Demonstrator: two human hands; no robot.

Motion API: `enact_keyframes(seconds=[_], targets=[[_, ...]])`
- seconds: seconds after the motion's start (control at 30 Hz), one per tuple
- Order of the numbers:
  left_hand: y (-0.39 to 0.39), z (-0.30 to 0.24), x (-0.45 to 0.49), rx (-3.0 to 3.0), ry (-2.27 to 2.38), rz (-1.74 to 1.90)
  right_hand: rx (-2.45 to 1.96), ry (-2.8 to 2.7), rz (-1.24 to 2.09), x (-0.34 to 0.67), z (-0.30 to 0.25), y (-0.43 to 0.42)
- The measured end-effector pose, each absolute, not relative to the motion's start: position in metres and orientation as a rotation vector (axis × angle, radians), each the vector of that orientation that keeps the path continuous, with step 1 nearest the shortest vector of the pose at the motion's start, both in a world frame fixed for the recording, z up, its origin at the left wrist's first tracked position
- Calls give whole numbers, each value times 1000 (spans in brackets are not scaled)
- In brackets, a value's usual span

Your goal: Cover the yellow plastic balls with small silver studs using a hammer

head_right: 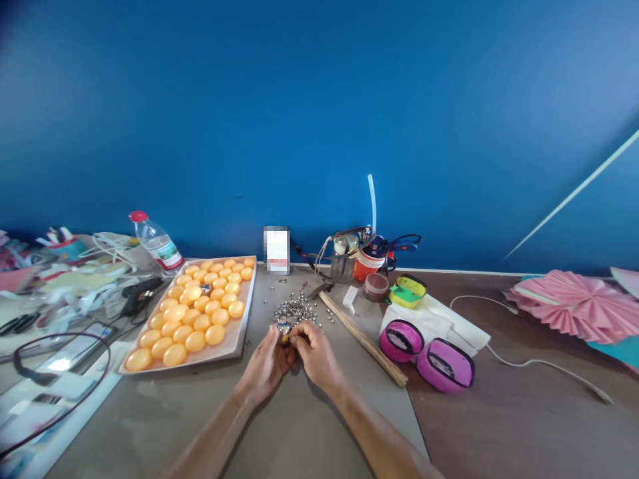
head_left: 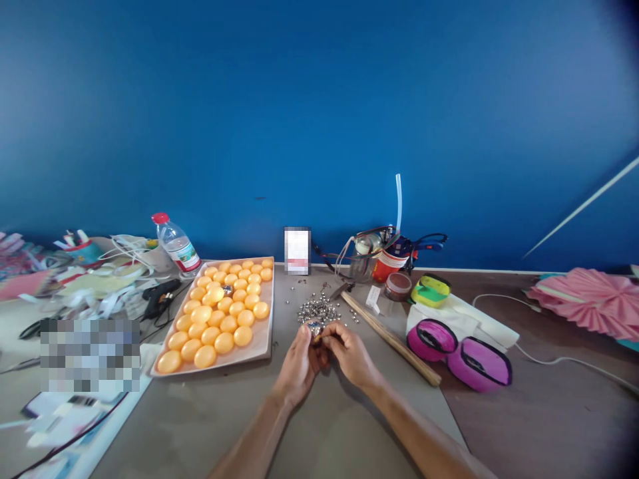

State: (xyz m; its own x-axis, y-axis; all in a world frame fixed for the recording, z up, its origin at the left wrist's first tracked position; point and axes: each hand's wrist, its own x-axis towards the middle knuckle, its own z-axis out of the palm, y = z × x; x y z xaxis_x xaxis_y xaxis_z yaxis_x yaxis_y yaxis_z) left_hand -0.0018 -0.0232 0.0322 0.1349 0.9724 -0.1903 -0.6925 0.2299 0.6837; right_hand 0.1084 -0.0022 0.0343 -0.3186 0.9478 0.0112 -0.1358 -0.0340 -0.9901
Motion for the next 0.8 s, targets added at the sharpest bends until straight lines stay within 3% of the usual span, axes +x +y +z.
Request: enact_keyframes(seconds=[0.8], targets=[[-26, 22, 1, 659, 798, 1279, -998, -1243, 1614, 109, 30, 1]])
